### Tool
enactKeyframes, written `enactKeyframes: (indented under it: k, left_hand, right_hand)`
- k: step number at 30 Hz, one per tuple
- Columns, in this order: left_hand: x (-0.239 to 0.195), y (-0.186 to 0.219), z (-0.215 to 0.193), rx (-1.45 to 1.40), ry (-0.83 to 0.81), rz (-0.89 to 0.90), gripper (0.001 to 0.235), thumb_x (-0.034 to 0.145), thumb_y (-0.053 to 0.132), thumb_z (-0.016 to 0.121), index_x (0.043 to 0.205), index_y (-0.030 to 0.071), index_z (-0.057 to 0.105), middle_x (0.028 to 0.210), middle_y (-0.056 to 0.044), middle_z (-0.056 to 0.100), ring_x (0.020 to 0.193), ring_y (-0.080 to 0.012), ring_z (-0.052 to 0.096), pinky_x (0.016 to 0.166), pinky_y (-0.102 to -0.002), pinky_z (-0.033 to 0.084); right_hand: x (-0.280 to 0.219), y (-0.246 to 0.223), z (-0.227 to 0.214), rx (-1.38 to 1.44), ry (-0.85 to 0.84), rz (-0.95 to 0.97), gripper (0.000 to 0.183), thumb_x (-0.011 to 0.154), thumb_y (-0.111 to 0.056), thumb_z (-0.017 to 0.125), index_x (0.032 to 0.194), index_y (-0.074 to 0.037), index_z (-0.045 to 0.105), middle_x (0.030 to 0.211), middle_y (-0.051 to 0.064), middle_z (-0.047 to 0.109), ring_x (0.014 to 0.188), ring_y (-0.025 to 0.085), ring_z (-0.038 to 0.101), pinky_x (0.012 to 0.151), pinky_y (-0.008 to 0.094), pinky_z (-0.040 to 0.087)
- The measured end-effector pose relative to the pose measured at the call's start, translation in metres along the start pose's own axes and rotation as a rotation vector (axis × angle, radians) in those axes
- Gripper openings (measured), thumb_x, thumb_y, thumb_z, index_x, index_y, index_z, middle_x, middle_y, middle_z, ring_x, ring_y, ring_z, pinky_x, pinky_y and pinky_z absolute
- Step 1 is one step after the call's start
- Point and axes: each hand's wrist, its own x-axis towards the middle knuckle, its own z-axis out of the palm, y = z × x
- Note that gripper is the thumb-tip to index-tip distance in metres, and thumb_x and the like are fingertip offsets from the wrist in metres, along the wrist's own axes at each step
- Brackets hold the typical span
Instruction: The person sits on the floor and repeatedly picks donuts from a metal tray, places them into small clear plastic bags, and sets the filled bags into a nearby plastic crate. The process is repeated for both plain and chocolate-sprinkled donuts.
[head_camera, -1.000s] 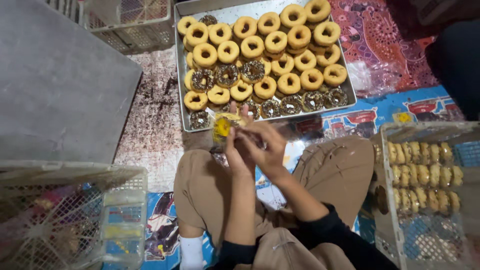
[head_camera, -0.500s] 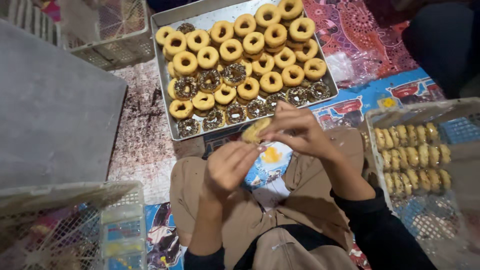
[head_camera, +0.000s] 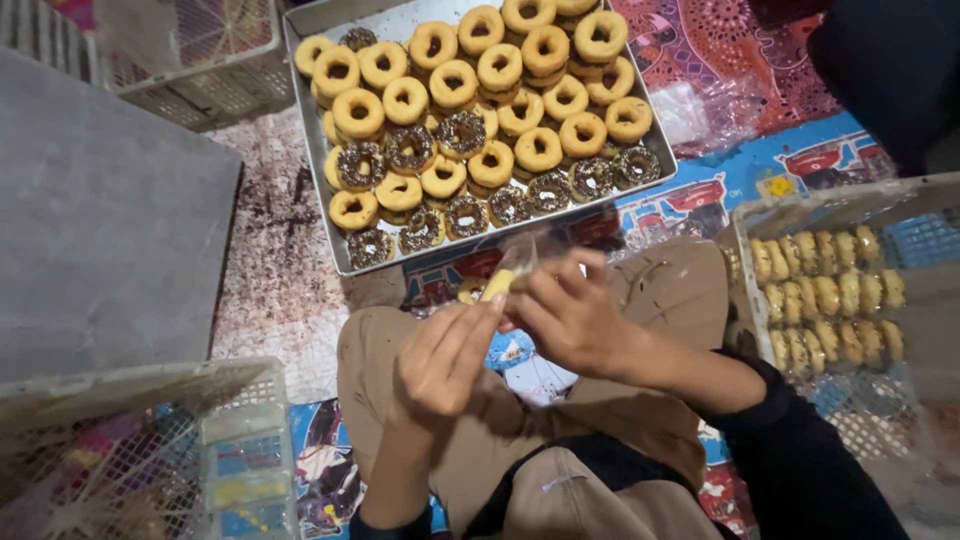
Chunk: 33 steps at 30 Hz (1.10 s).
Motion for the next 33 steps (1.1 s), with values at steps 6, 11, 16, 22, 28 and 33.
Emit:
enactKeyframes:
  k: [6,11,16,22,28,33]
  left_hand:
    - [-0.025,-0.016,-0.014,-0.152,0.154,-0.36,0.018,0.092,0.0,0.067,0.109,0.001,0.064,0.101,-0.015,0.066,0.099,-0.0304,0.069,0.082,-0.039,0.061]
    - [-0.056,-0.04,0.026,-0.08,0.121,-0.975,0.011,0.104,0.014,0.061,0.102,0.004,0.058,0.088,-0.011,0.07,0.08,-0.0222,0.073,0.064,-0.034,0.056]
    - [-0.134,-0.067,0.07,-0.072,0.287,-1.307,0.019,0.101,0.026,0.066,0.101,0.007,0.067,0.085,-0.005,0.075,0.075,-0.0196,0.074,0.063,-0.036,0.056]
    - [-0.287,-0.018,0.079,0.161,0.167,-1.557,0.028,0.091,0.026,0.079,0.085,0.002,0.067,0.071,-0.009,0.07,0.064,-0.0202,0.069,0.064,-0.035,0.054]
    - [-0.31,-0.074,0.152,-0.241,0.414,-1.333,0.017,0.093,0.018,0.075,0.095,0.002,0.068,0.083,-0.007,0.075,0.074,-0.0127,0.073,0.069,-0.028,0.058]
    - [-0.261,-0.106,0.23,0.072,-0.023,-1.317,0.012,0.094,0.011,0.072,0.1,0.002,0.067,0.099,-0.015,0.07,0.089,-0.0289,0.069,0.08,-0.041,0.056]
  right_hand:
    - [-0.095,0.1,0.062,-0.495,-0.882,0.215,0.042,0.078,-0.035,0.073,0.113,-0.012,0.077,0.106,0.008,0.075,0.095,0.023,0.068,0.08,0.039,0.05]
    - [-0.083,0.075,0.101,0.617,-1.065,0.685,0.066,0.088,-0.052,0.072,0.138,-0.011,0.062,0.118,0.011,0.077,0.107,0.025,0.075,0.092,0.04,0.058]
    - [-0.047,-0.045,0.208,1.356,0.101,0.929,0.019,0.1,-0.022,0.071,0.099,-0.003,0.072,0.098,0.004,0.073,0.088,0.015,0.066,0.081,0.028,0.054]
    - [-0.145,-0.135,0.231,1.573,-0.487,1.687,0.026,0.1,-0.025,0.064,0.084,-0.007,0.071,0.055,-0.001,0.046,0.044,0.009,0.037,0.04,0.024,0.025]
    - [-0.152,0.038,0.242,0.63,-0.513,0.989,0.025,0.087,-0.027,0.07,0.097,-0.005,0.075,0.08,0.015,0.075,0.07,0.027,0.072,0.065,0.041,0.056]
    - [-0.146,0.111,0.251,0.013,-0.551,0.298,0.058,0.052,-0.033,0.08,0.108,-0.015,0.078,0.082,0.016,0.073,0.078,0.037,0.071,0.063,0.049,0.055]
